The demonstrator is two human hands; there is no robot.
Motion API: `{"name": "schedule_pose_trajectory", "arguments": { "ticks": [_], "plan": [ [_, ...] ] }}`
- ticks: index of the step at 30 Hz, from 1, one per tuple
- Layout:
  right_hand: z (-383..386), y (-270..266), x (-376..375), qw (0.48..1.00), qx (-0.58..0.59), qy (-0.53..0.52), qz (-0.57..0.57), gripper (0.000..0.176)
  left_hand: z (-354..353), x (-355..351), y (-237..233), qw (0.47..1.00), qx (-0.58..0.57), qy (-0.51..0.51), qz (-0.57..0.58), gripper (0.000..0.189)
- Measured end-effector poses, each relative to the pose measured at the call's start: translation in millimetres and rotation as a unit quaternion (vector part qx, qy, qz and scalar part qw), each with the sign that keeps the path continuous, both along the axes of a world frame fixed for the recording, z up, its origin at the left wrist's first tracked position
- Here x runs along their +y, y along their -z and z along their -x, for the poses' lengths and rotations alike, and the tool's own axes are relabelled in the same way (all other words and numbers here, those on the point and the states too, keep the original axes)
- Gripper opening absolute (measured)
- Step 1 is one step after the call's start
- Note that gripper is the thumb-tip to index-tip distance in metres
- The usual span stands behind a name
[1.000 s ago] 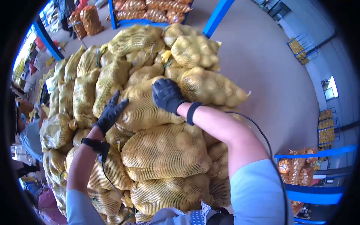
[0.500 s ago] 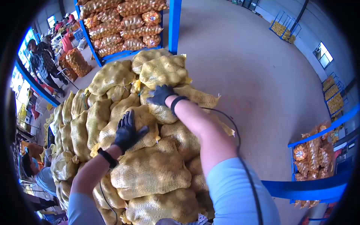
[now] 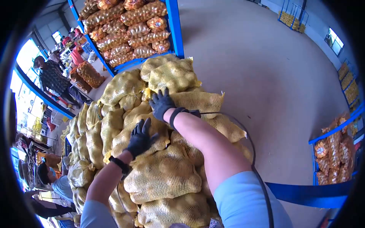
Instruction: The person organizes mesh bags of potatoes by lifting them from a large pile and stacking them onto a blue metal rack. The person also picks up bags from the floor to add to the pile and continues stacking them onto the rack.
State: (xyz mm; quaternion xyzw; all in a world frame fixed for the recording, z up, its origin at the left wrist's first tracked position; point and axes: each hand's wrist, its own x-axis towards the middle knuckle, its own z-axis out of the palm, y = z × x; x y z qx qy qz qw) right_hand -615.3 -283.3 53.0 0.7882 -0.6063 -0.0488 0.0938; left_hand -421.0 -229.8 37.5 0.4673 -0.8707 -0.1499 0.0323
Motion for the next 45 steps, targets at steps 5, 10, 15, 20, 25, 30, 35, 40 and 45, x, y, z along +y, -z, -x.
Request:
{"name": "schedule_pose_trajectory", "arguments": {
  "ticks": [5,10,15,20,25,30,35,40,45],
  "plan": [
    [-80.3,8.3,91.8,0.928,-0.352,0.038,-0.116,0.06,-57.3,13.7,-14.1,0.992,0.111,0.042,-0.035,0.058],
    [-105.7,15.9,176.3,0.968,-0.228,0.042,0.095,0.06,-118.8,170.4,-64.1,0.972,0.128,-0.098,0.168,0.044],
    [-86.3,-64.9,381.8,0.838,-0.51,-0.192,0.006,0.041,-145.5,355.5,-87.0,0.952,0.198,-0.23,0.032,0.03],
    [120.9,-89.9,628.4,0.844,-0.444,-0.102,-0.283,0.028,-167.0,490.5,-40.0,0.965,0.232,-0.111,0.045,0.021],
    [249.9,-366.2,888.9,0.772,-0.62,0.075,0.122,0.036,-87.0,553.0,-39.7,0.865,0.461,-0.143,-0.134,0.025],
    [321.5,-332.7,929.0,0.442,-0.803,-0.049,0.398,0.042,51.0,619.6,-66.5,0.734,0.508,-0.125,-0.433,0.031],
    [421.0,-102.8,802.1,0.208,-0.961,0.116,0.14,0.042,140.4,640.4,-9.6,0.941,0.305,0.121,-0.085,0.043],
    [566.1,21.8,781.9,0.365,-0.872,0.32,0.058,0.055,225.3,611.9,-1.6,0.962,0.129,-0.182,0.157,0.062],
    [690.7,68.8,848.4,0.408,-0.788,0.461,-0.004,0.053,265.9,604.4,60.8,0.942,-0.051,-0.312,0.109,0.085]
  ]
}}
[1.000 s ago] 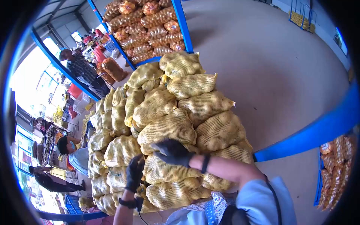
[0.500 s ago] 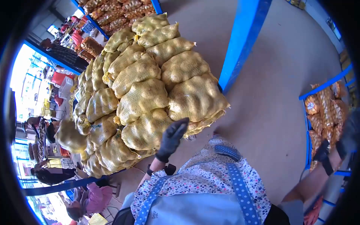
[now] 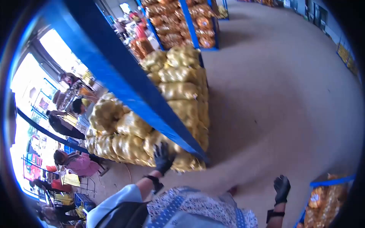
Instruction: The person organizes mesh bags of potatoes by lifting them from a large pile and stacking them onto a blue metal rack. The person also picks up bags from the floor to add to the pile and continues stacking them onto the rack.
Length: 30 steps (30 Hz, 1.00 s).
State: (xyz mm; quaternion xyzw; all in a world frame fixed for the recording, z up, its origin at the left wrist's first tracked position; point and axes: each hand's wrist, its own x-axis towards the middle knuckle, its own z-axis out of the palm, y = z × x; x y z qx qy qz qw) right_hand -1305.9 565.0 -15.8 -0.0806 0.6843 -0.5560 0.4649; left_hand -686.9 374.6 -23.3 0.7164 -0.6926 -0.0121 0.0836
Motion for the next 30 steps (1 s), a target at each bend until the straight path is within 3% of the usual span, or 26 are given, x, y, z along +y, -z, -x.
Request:
{"name": "schedule_pose_trajectory", "arguments": {
  "ticks": [3,4,5,8,9,10,11,13,14,15,16,18,19,21,25,27,28,29,30],
  "plan": [
    [37.1,17.8,-41.3,0.997,-0.037,-0.057,-0.024,0.043,6.3,-6.7,-19.2,0.996,-0.022,-0.022,-0.078,0.083],
    [21.1,-5.1,-74.1,0.996,-0.014,-0.085,-0.017,0.039,4.7,-7.2,-13.6,0.995,-0.023,-0.02,-0.09,0.083],
    [18.1,4.8,-105.3,0.991,0.007,-0.133,0.008,0.038,8.7,-8.0,-15.3,0.992,-0.035,-0.035,-0.117,0.083],
    [-55.4,-22.7,-226.5,0.961,0.009,-0.276,0.02,0.035,23.8,-10.9,-22.9,0.994,0.008,-0.065,-0.092,0.081],
    [-87.6,-21.6,-264.9,0.937,0.008,-0.344,0.062,0.037,35.1,-13.9,-33.9,0.986,-0.014,-0.094,-0.139,0.077],
    [-119.2,-10.9,-299.2,0.901,-0.002,-0.416,0.12,0.04,39.1,-16.2,-39.5,0.98,0.011,-0.107,-0.166,0.075],
    [-152.4,-33.0,-331.7,0.802,0.194,-0.542,0.16,0.042,37.9,-18.0,-40.6,0.973,0.036,-0.12,-0.192,0.073],
    [-220.5,-56.3,-384.7,0.631,0.397,-0.599,0.293,0.045,28.7,-10.9,-18.4,0.966,0.098,-0.144,-0.189,0.069],
    [-252.5,-56.6,-404.7,0.594,0.419,-0.6,0.333,0.048,16.6,-6.5,1.4,0.96,0.153,-0.147,-0.18,0.065],
    [-280.9,-54.4,-425.1,0.557,0.441,-0.596,0.374,0.052,-10.5,18.2,70.0,0.993,0.08,-0.092,-0.005,0.063],
    [-303.1,-53.7,-440.5,0.547,0.441,-0.599,0.384,0.052,-8.2,13.9,63.1,0.991,0.08,-0.103,0.004,0.063],
    [-332.6,-51.1,-467.2,0.475,0.436,-0.676,0.357,0.061,16.4,-3.5,14.5,0.991,-0.074,-0.107,-0.009,0.068],
    [-338.2,-43.3,-474.2,0.463,0.435,-0.684,0.358,0.061,31.5,-3.7,1.6,0.983,-0.145,-0.109,-0.028,0.071],
    [-343.7,-34.4,-491.9,0.333,0.45,-0.789,0.255,0.069,40.0,-11.9,-13.0,0.978,-0.054,-0.171,-0.11,0.087],
    [-353.8,-51.4,-513.4,0.269,0.482,-0.791,0.263,0.068,45.4,-17.6,-11.6,0.967,-0.045,-0.211,-0.138,0.085],
    [-370.6,-60.0,-544.5,0.261,0.466,-0.754,0.382,0.061,53.2,-17.0,-6.8,0.966,-0.034,-0.224,-0.121,0.083],
    [-374.1,-65.2,-568.8,0.326,0.484,-0.604,0.542,0.053,57.5,-16.4,-3.5,0.962,-0.043,-0.246,-0.109,0.079],
    [-374.6,-74.4,-597.9,0.331,0.539,-0.527,0.567,0.049,64.2,-18.8,-0.9,0.957,-0.051,-0.269,-0.096,0.075],
    [-373.6,-52.6,-622.6,0.309,0.526,-0.63,0.48,0.049,74.6,-22.3,-5.7,0.948,-0.038,-0.303,-0.09,0.073]
  ]
}}
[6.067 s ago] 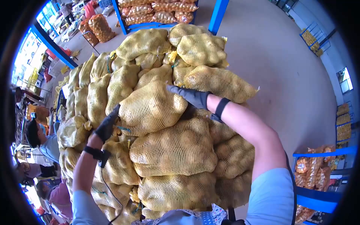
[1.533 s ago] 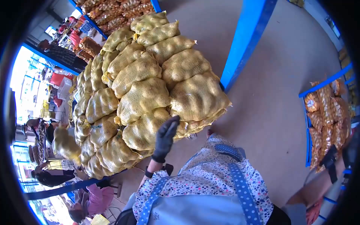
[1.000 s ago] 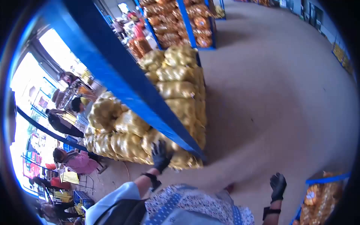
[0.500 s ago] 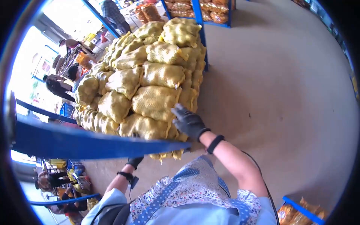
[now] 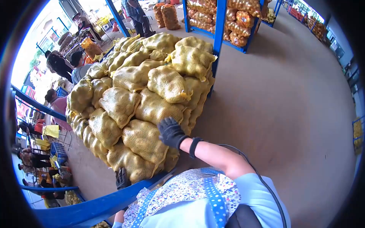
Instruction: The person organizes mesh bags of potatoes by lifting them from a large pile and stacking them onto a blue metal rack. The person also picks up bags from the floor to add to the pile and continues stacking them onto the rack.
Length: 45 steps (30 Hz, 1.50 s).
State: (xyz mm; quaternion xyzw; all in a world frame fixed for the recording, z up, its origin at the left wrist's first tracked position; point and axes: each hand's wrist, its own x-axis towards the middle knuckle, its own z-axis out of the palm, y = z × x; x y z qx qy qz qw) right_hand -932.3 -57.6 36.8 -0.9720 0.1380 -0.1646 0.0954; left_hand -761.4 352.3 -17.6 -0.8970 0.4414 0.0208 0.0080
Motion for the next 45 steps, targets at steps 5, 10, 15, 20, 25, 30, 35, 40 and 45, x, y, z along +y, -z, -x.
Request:
{"name": "schedule_pose_trajectory", "arguments": {
  "ticks": [5,10,15,20,25,30,35,40,45],
  "plan": [
    [-6.4,-59.0,-82.1,0.916,0.307,-0.115,-0.229,0.05,86.2,-30.7,20.6,0.947,-0.053,-0.237,0.212,0.06],
    [-16.6,-7.1,-216.8,0.984,-0.089,-0.156,0.007,0.052,198.3,-150.5,27.2,0.829,0.072,-0.479,0.281,0.057],
    [-26.7,-53.5,-334.5,0.954,-0.037,-0.243,-0.172,0.051,273.6,-247.4,0.3,0.614,0.366,-0.619,0.325,0.053],
    [-37.8,20.6,-497.8,0.996,-0.007,-0.069,0.064,0.07,301.6,-302.0,-28.1,0.514,0.428,-0.667,0.329,0.05],
    [-41.0,32.1,-515.5,0.993,0.079,-0.065,0.053,0.075,260.6,-329.9,-38.6,0.504,0.425,-0.669,0.343,0.047],
    [-37.8,36.4,-517.5,0.996,0.037,-0.07,0.045,0.074,177.2,-357.1,-49.0,0.541,0.426,-0.613,0.387,0.044],
    [-48.7,13.1,-519.0,0.992,0.085,-0.09,0.026,0.067,76.6,-396.7,-96.0,0.633,0.408,-0.447,0.483,0.028],
    [-90.1,4.7,-570.7,0.99,-0.011,-0.013,-0.143,0.067,-47.6,-398.6,-159.1,0.711,0.349,-0.406,0.456,0.024],
    [-106.3,69.8,-618.8,0.963,0.187,0.189,-0.035,0.063,-212.2,-338.6,-147.5,0.738,0.382,-0.314,0.459,0.028]
  ]
}}
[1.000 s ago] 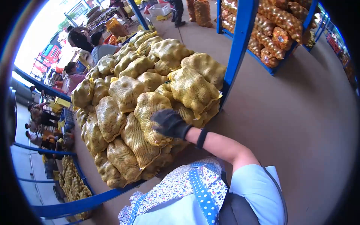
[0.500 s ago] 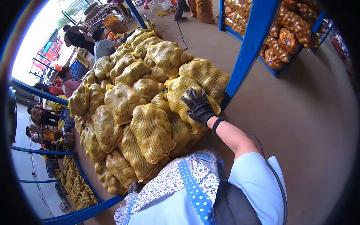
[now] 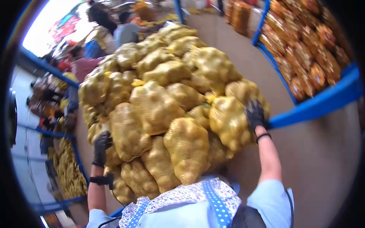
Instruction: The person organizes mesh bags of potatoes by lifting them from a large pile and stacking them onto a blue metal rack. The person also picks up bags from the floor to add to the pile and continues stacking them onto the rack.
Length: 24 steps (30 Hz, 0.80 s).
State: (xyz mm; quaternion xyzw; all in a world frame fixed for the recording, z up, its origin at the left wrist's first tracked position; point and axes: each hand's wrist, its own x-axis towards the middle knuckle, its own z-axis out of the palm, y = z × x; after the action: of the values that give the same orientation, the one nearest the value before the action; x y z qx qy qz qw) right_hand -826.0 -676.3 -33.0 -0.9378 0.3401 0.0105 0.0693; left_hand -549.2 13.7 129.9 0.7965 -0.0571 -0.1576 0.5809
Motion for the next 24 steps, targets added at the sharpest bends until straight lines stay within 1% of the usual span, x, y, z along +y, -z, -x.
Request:
{"name": "schedule_pose_trajectory", "arguments": {
  "ticks": [1,2,3,4,5,6,7,8,9,10,11,12,13,14,15,16,18,19,20,21,22,23,24],
  "plan": [
    [6.2,25.5,-16.2,0.998,0.006,-0.046,0.031,0.061,-21.7,-16.6,-17.6,0.997,0.038,-0.055,-0.035,0.031],
    [-3.0,-26.2,12.2,0.999,0.054,-0.003,-0.001,0.061,-53.5,-2.0,-5.6,0.998,0.036,-0.051,-0.02,0.033],
    [9.3,4.2,-14.2,0.998,0.056,-0.035,0.021,0.06,-86.6,-1.9,2.0,0.997,0.044,-0.061,-0.033,0.035],
    [13.4,38.9,-29.9,0.994,0.05,-0.091,0.037,0.059,-103.4,5.2,8.5,0.993,0.044,-0.094,-0.052,0.036],
    [10.3,15.7,-26.5,0.984,0.111,-0.128,0.053,0.058,-114.4,9.9,21.0,0.994,0.05,-0.086,-0.037,0.037],
    [17.2,33.7,-32.7,0.988,0.088,-0.095,0.086,0.05,-133.2,22.7,27.1,0.993,0.047,-0.099,-0.032,0.038],
    [12.9,3.4,-22.0,0.956,0.215,-0.167,0.108,0.046,-135.8,23.4,21.0,0.994,0.038,-0.101,-0.018,0.038],
    [5.4,-2.9,-9.5,0.977,0.169,-0.104,0.078,0.044,-139.7,33.0,12.0,0.995,0.016,-0.098,0.005,0.038],
    [20.0,22.0,-29.6,0.964,0.158,-0.151,0.149,0.044,-137.0,36.2,-4.4,0.993,0.005,-0.122,0.006,0.038],
    [36.4,51.1,-62.8,0.951,0.131,-0.198,0.199,0.042,-140.4,63.0,-11.0,0.995,-0.03,-0.088,0.036,0.039],
    [42.4,61.8,-77.0,0.955,0.108,-0.198,0.194,0.043,-134.5,77.1,-25.9,0.992,-0.074,-0.102,-0.008,0.039],
    [43.0,63.8,-85.6,0.979,0.065,-0.153,0.123,0.044,-121.9,90.0,-44.2,0.987,-0.112,-0.105,-0.049,0.038],
    [51.8,77.5,-105.0,0.978,0.012,-0.176,0.114,0.045,-98.4,113.0,-53.4,0.984,-0.1,-0.131,-0.064,0.038],
    [52.5,74.9,-110.6,0.963,0.024,-0.222,0.151,0.045,-74.5,131.6,-59.1,0.965,-0.171,-0.149,-0.133,0.039],
    [48.9,74.0,-110.2,0.967,0.028,-0.217,0.134,0.044,-53.8,146.5,-60.5,0.936,-0.242,-0.159,-0.198,0.039],
    [43.1,72.0,-112.4,0.971,0.031,-0.205,0.121,0.044,-28.8,157.5,-52.6,0.935,-0.236,-0.171,-0.203,0.039],
    [35.2,68.9,-106.9,0.963,0.04,-0.224,0.146,0.043,40.4,167.8,-27.5,0.873,-0.299,-0.221,-0.316,0.043],
    [38.2,66.6,-109.5,0.957,0.052,-0.229,0.171,0.043,72.7,142.3,-19.8,0.875,-0.188,-0.331,-0.299,0.044],
    [36.9,72.9,-115.4,0.96,0.065,-0.209,0.173,0.042,101.1,115.3,-12.1,0.859,-0.072,-0.428,-0.272,0.045],
    [38.0,81.0,-120.5,0.963,0.049,-0.204,0.167,0.041,133.6,140.7,32.3,0.831,-0.085,-0.377,-0.4,0.046],
    [34.8,79.7,-114.1,0.966,0.033,-0.198,0.16,0.04,166.6,169.3,89.9,0.787,-0.097,-0.317,-0.521,0.048],
    [29.2,74.8,-106.0,0.969,0.027,-0.191,0.153,0.04,189.2,169.0,119.2,0.807,-0.007,-0.371,-0.459,0.048],
    [25.0,71.8,-99.8,0.973,0.02,-0.182,0.144,0.04,202.0,163.9,133.4,0.816,0.082,-0.417,-0.392,0.048]
  ]
}}
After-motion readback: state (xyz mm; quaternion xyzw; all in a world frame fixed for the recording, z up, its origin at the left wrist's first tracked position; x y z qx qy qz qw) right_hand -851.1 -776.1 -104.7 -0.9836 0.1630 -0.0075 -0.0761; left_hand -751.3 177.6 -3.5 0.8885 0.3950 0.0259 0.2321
